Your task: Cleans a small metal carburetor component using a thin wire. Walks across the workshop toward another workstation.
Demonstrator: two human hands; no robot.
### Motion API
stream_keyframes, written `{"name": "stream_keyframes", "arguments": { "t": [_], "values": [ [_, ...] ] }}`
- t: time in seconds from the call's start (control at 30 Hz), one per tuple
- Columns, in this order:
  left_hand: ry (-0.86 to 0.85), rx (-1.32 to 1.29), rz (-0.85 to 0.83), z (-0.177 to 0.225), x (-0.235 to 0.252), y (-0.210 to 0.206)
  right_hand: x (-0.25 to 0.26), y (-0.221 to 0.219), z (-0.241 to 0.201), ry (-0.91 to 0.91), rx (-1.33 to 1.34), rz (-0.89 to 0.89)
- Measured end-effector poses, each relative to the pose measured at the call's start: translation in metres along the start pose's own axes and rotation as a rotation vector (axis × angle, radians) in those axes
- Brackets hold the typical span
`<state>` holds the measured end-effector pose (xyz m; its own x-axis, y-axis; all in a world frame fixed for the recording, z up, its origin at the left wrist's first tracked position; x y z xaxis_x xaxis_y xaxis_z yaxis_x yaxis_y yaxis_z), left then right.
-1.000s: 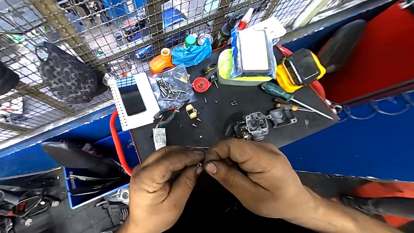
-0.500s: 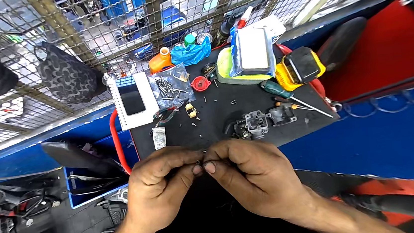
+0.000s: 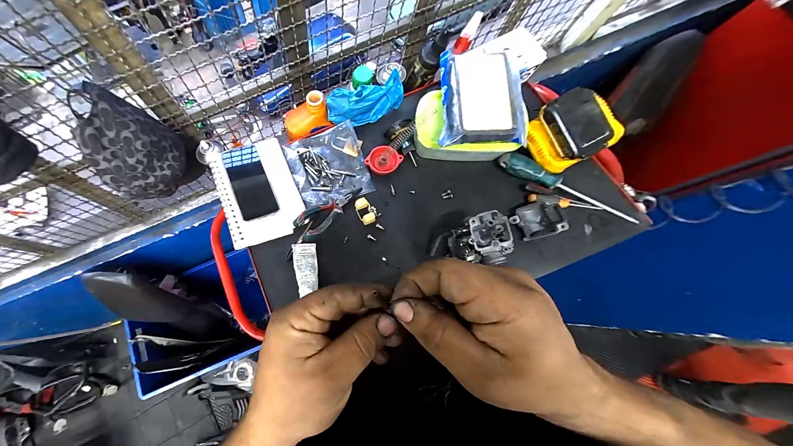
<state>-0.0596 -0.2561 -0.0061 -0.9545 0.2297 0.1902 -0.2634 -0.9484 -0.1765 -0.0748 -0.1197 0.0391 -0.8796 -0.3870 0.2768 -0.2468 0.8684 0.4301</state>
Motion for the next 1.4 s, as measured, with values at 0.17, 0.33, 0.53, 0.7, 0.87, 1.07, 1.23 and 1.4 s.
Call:
{"name": "stream_keyframes", "arguments": {
  "t": [0.17, 0.33, 0.53, 0.7, 0.87, 1.07, 1.23, 1.4],
  "values": [
    [0.011, -0.099, 0.002, -0.004, -0.001, 0.0, -0.002, 0.005, -0.006, 0.04, 0.031, 0.03],
    [0.079, -0.274, -0.012, -0.013, -0.003, -0.001, -0.004, 0.016, -0.014, 0.065, 0.01, 0.096],
    [0.09, -0.409, -0.051, -0.012, -0.002, -0.007, -0.004, 0.01, -0.022, 0.108, -0.031, 0.061],
    [0.074, -0.418, -0.059, -0.012, -0.002, -0.007, -0.005, 0.009, -0.022, 0.114, -0.067, 0.061],
    [0.064, -0.412, -0.048, -0.012, -0.002, -0.005, -0.005, 0.01, -0.023, 0.116, -0.083, 0.081],
    [0.049, -0.378, -0.048, -0.011, -0.001, -0.004, -0.004, 0.01, -0.022, 0.112, -0.104, 0.086],
    [0.038, -0.367, -0.051, -0.011, -0.001, -0.003, -0.004, 0.01, -0.022, 0.109, -0.107, 0.089],
    [0.029, -0.347, -0.043, -0.01, -0.001, -0.002, -0.004, 0.009, -0.022, 0.102, -0.112, 0.088]
  ]
}}
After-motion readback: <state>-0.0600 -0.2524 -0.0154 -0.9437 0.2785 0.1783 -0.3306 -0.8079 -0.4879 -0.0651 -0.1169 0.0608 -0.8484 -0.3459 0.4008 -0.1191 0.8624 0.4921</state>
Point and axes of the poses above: each hand's wrist, its own x-axis towards the middle knuckle, its own y-axis out of the back of the hand, z = x × y, the point moved 10 cm from there along x, towards the middle knuckle, and after that the axes turned 6 degrees about -y, right-handed, at the moved point
